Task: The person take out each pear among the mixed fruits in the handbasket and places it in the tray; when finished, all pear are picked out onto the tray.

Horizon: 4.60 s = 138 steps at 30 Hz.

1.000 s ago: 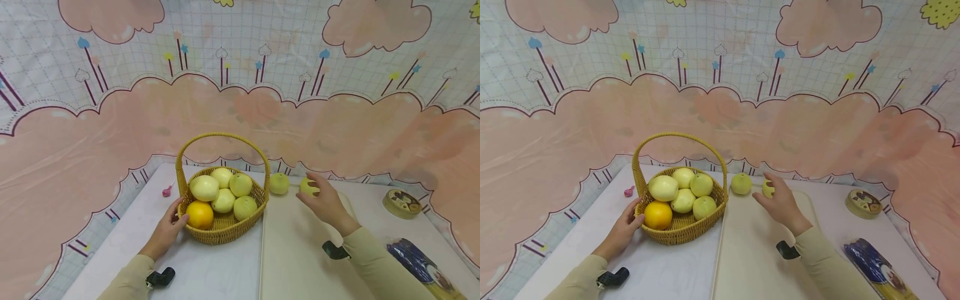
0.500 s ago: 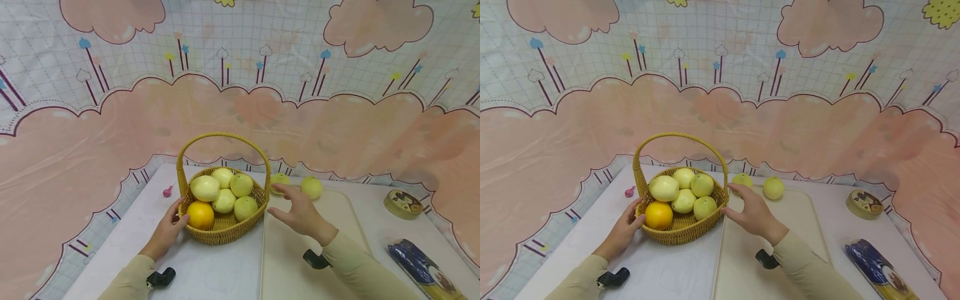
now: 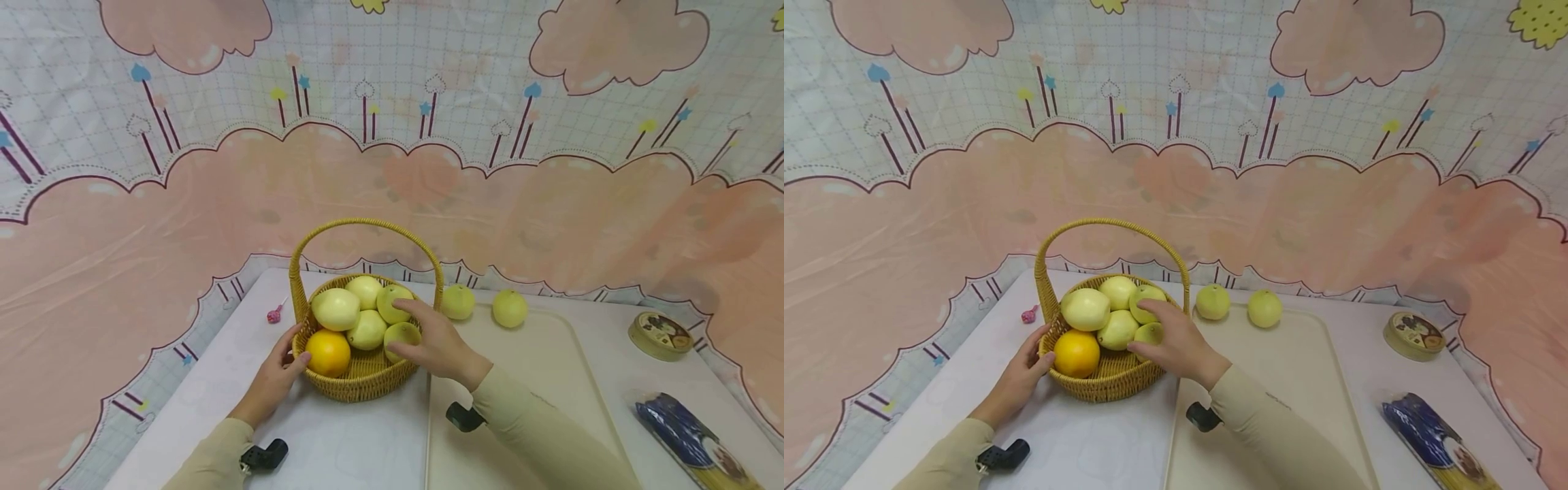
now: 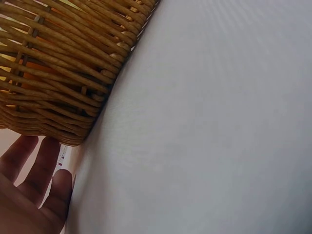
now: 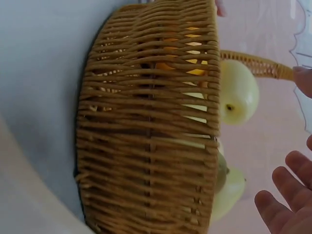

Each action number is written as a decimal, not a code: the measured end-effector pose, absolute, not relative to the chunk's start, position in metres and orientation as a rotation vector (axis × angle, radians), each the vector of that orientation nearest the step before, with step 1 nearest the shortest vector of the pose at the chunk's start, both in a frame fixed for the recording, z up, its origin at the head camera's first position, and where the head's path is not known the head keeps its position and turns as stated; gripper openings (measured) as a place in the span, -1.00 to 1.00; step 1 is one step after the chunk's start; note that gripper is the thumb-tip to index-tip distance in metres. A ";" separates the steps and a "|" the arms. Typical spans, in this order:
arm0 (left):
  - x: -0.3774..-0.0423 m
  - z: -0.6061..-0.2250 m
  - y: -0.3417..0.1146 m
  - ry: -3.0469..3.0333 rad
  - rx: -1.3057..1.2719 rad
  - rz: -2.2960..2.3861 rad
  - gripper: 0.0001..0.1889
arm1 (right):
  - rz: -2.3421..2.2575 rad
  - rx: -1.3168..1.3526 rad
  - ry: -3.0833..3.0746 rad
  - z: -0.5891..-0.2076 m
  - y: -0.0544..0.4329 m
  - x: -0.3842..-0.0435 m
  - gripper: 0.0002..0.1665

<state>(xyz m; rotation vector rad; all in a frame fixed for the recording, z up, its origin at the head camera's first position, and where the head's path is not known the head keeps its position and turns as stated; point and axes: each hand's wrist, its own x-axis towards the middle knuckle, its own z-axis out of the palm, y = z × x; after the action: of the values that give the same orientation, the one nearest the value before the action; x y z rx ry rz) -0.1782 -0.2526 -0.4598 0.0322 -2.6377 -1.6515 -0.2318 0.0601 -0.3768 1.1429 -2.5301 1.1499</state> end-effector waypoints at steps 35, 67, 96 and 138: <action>-0.176 -0.456 -0.251 -2.642 0.028 -1.627 -0.30 | 1.311 0.898 -2.807 -0.378 -0.034 -0.267 -0.11; -0.177 -0.459 -0.250 -2.626 0.010 -1.641 -0.31 | 1.379 0.944 -2.758 -0.379 -0.016 -0.263 -0.11; -0.178 -0.459 -0.251 -2.643 0.045 -1.655 -0.30 | 1.188 0.950 -2.823 -0.380 0.013 -0.262 0.02; -0.178 -0.458 -0.251 -2.669 0.063 -1.639 -0.29 | 1.347 1.063 -2.548 -0.373 0.105 -0.212 -0.11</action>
<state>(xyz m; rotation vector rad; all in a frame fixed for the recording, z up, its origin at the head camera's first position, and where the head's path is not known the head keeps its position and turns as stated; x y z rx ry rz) -0.1781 -0.2508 -0.4578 0.0627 -2.6692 -1.6392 -0.2119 0.1049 -0.3728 1.0627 -2.5477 1.3472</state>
